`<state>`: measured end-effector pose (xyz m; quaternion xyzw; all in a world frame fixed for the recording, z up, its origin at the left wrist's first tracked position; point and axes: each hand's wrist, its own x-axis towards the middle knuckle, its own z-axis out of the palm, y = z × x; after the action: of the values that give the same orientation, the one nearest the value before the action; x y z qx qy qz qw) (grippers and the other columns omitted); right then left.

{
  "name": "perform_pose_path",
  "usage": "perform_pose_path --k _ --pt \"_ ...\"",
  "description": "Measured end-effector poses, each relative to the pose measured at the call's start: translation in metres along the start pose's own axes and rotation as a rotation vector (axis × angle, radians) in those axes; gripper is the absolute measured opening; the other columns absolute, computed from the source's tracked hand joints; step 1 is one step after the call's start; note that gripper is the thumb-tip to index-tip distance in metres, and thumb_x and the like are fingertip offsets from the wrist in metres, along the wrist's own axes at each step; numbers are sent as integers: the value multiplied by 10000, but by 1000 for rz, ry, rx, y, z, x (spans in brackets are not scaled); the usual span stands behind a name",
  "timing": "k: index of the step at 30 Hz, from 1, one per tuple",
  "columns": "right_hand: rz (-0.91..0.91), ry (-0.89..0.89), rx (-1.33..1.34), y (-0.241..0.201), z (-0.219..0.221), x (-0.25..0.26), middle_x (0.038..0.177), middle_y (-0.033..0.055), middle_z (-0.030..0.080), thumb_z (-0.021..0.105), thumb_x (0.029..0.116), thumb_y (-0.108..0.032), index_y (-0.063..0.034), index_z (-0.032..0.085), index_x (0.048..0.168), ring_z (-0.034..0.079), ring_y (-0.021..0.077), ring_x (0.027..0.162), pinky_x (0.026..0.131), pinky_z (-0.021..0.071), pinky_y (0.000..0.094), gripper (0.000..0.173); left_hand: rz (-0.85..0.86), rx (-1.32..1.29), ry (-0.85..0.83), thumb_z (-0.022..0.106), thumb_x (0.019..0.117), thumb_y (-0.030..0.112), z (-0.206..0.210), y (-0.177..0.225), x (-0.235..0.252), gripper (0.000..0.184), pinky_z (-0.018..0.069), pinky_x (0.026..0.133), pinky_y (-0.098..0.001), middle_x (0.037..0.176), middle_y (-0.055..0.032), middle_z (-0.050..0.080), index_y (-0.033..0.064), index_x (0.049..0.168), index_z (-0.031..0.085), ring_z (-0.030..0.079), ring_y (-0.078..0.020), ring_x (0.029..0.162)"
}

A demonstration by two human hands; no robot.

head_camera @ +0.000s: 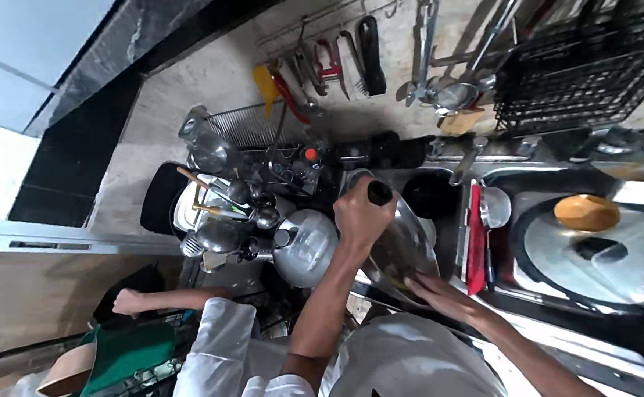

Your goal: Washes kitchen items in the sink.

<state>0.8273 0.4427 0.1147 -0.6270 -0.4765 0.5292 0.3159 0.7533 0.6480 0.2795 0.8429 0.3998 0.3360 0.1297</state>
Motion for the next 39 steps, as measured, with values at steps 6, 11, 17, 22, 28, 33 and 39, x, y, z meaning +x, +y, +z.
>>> perform_pose_path --k 6,11,17,22,28,33,39 --pt "-110 172 -166 -112 -17 -23 1276 194 668 673 952 -549 -60 572 1414 664 323 1161 1017 529 537 680 -179 39 -32 802 848 390 -4 16 14 319 577 584 -487 793 -58 719 152 1046 726 699 -225 678" --pt "-377 588 -463 -140 -54 -38 731 129 677 526 1040 -533 -51 706 992 697 293 672 629 590 499 517 -343 -225 -155 735 885 568 -37 27 33 480 555 597 -476 864 -81 696 190 1177 688 656 -229 689" --pt "-489 746 -589 -159 -135 -79 716 42 682 647 953 -580 -114 727 888 681 200 667 619 569 448 478 -425 -1174 -620 716 955 231 -57 45 59 129 461 437 -215 659 0 535 178 1047 645 497 -80 477" --pt "-505 1164 -668 -134 -162 -94 935 89 711 793 864 -501 -71 711 940 688 252 899 806 581 441 444 -457 -1526 -649 634 985 194 -24 76 55 51 397 381 -166 613 39 461 176 1031 618 431 -37 417" --pt "-247 1513 -502 -88 -101 -58 1444 300 495 642 984 -454 -88 604 1395 534 462 1271 1022 498 583 551 -551 -1564 -314 595 958 47 6 133 33 86 451 398 -206 628 6 484 119 1004 594 477 -77 439" --pt "-441 1587 -534 -76 -87 -30 1371 123 606 433 1061 -553 -222 700 1089 540 337 1278 1080 420 506 427 -589 -1482 -231 558 964 34 20 153 24 119 427 383 -213 585 21 448 117 880 548 432 -77 408" --pt "-310 1573 313 -40 -160 -41 1265 94 678 484 1084 -291 -36 675 1118 663 182 1120 932 568 424 320 -631 -1638 -453 442 944 16 3 146 17 162 446 400 -211 521 39 416 112 847 529 445 -67 389"
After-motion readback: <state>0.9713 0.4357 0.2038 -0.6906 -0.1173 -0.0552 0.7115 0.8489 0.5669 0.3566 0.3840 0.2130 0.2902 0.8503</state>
